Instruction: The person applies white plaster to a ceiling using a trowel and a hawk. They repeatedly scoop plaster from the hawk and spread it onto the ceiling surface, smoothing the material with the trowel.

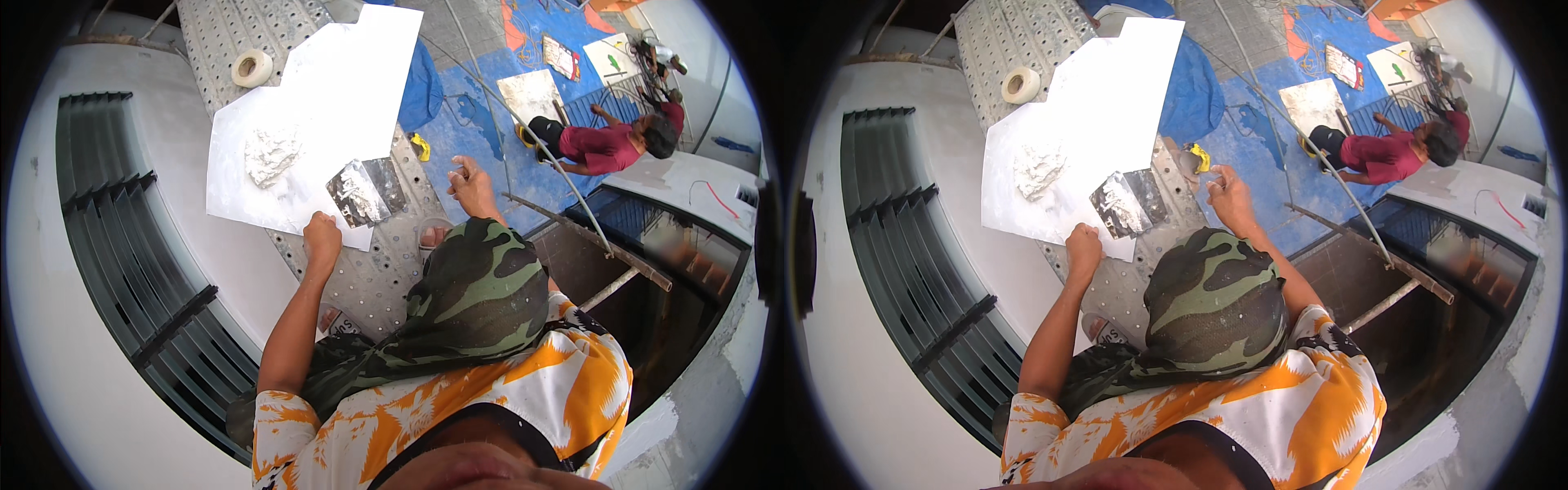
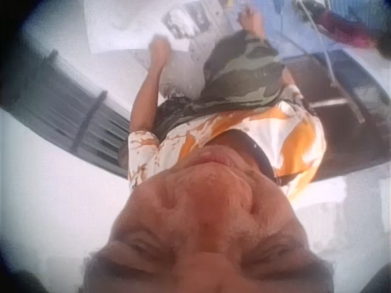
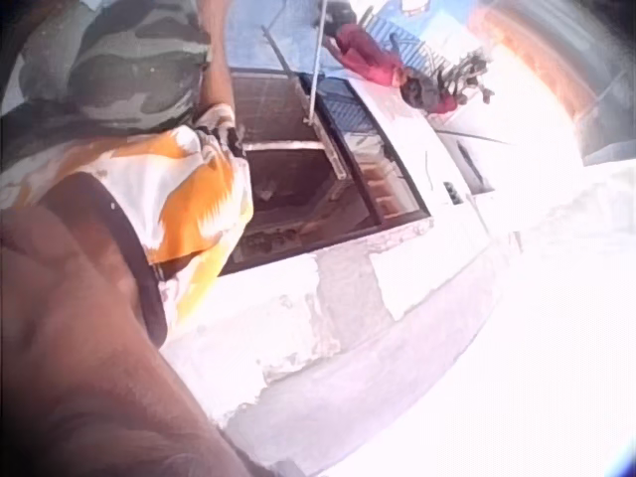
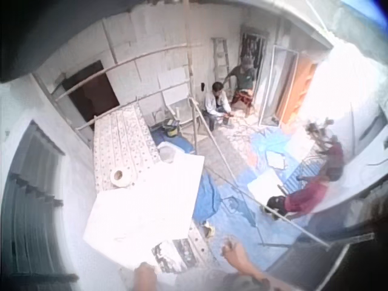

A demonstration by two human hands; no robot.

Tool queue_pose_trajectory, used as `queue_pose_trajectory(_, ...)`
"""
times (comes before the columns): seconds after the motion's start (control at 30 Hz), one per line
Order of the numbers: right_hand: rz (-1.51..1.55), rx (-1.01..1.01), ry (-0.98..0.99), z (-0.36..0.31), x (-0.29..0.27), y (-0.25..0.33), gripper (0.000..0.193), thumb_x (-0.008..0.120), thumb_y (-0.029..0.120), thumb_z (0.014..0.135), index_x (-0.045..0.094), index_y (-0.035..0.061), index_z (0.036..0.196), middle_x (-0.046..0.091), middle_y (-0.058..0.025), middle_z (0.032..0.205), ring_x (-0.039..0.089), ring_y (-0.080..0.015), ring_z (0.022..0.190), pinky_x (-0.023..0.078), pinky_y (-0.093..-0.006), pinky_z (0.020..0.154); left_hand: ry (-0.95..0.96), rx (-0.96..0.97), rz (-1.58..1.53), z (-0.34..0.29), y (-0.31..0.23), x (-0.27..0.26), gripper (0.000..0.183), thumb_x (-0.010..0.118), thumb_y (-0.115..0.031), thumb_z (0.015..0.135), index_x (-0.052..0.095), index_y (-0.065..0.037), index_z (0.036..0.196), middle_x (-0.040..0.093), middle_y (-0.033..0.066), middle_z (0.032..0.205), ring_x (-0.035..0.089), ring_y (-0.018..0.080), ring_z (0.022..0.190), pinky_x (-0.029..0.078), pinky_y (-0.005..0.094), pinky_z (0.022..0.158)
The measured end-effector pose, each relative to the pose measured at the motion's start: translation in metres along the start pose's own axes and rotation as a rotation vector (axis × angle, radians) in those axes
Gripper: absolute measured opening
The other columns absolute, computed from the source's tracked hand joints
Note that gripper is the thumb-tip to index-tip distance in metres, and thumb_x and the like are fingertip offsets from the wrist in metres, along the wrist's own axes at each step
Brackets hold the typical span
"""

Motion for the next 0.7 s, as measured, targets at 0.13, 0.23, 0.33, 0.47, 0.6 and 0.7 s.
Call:
queue_pose_trajectory(0.13, -0.539, 0.238, -0.921, -0.117, -0.216, -0.106, 0.041, 0.069, 0.018, 0.094, 0.06, 0.0007, 0.129, 0.072, -0.0227, 0.102, 0.071, -0.037, 0.101, 0.054, -0.0488, 0.088, 0.145, 0.052, -0.082, 0.005, -0.015, -0.049, 0.022, 0.053, -0.012, 0.102, 0.067, 0.005, 0.104, 0.07, 0.0153, 0.081, 0.068, 0.0225, 0.056, 0.052, 0.035, 0.052)
queue_pose_trajectory(0.23, -0.722, 0.783, -1.214, -0.267, -0.299, -0.207, 0.062, 0.077, 0.026, 0.089, 0.05, 0.0032, 0.14, 0.062, -0.0262, 0.127, 0.061, -0.0444, 0.121, 0.049, -0.0559, 0.099, 0.139, 0.159, -0.101, 0.023, -0.034, -0.082, 0.022, 0.05, -0.01, 0.103, 0.065, 0.002, 0.115, 0.066, 0.008, 0.085, 0.062, 0.0154, 0.059, 0.045, 0.0294, 0.052)
queue_pose_trajectory(0.33, -0.52, 1.321, -1.125, -0.37, -0.284, -0.296, 0.081, 0.082, 0.034, 0.087, 0.04, 0.0021, 0.147, 0.057, -0.0281, 0.137, 0.057, -0.0525, 0.125, 0.046, -0.0674, 0.103, 0.076, 0.236, -0.123, 0.044, -0.065, -0.108, 0.025, 0.049, -0.005, 0.102, 0.065, -0.001, 0.119, 0.06, 0.0031, 0.086, 0.053, 0.0104, 0.068, 0.044, 0.0275, 0.056)
queue_pose_trajectory(0.47, 0.01, 1.152, -0.818, -0.4, -0.237, -0.391, 0.078, 0.081, 0.036, 0.089, 0.043, -0.0034, 0.144, 0.059, -0.0282, 0.135, 0.063, -0.0483, 0.12, 0.051, -0.0677, 0.096, 0.022, 0.493, -0.085, 0.042, -0.113, -0.118, 0.018, 0.057, -0.009, 0.103, 0.067, -0.001, 0.116, 0.053, -0.0012, 0.079, 0.046, 0.0081, 0.068, 0.04, 0.0262, 0.057)
queue_pose_trajectory(0.6, 0.103, 1.104, -0.885, -0.408, -0.236, -0.45, 0.061, 0.079, 0.031, 0.091, 0.054, -0.006, 0.133, 0.066, -0.027, 0.123, 0.07, -0.0452, 0.103, 0.058, -0.065, 0.081, 0.071, 0.629, 0.085, 0.016, -0.152, -0.094, 0.021, 0.071, -0.017, 0.102, 0.068, -0.003, 0.117, 0.047, -0.0047, 0.068, 0.042, 0.0062, 0.065, 0.036, 0.0245, 0.06)
queue_pose_trajectory(0.7, 0.099, 1.073, -0.734, -0.4, -0.259, -0.49, 0.073, 0.081, 0.039, 0.088, 0.052, 0.0001, 0.142, 0.062, -0.0304, 0.136, 0.065, -0.049, 0.12, 0.057, -0.0639, 0.089, 0.213, 0.6, -0.057, -0.017, -0.171, -0.061, 0.023, 0.071, -0.017, 0.102, 0.069, -0.004, 0.121, 0.047, -0.0037, 0.069, 0.043, 0.0061, 0.066, 0.036, 0.0243, 0.06)
Point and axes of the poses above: each hand's wrist, its own z-axis towards the middle knuckle, its own x-axis out of the palm, y = z × x, the point moved 4 cm from there along z, towards the middle knuckle
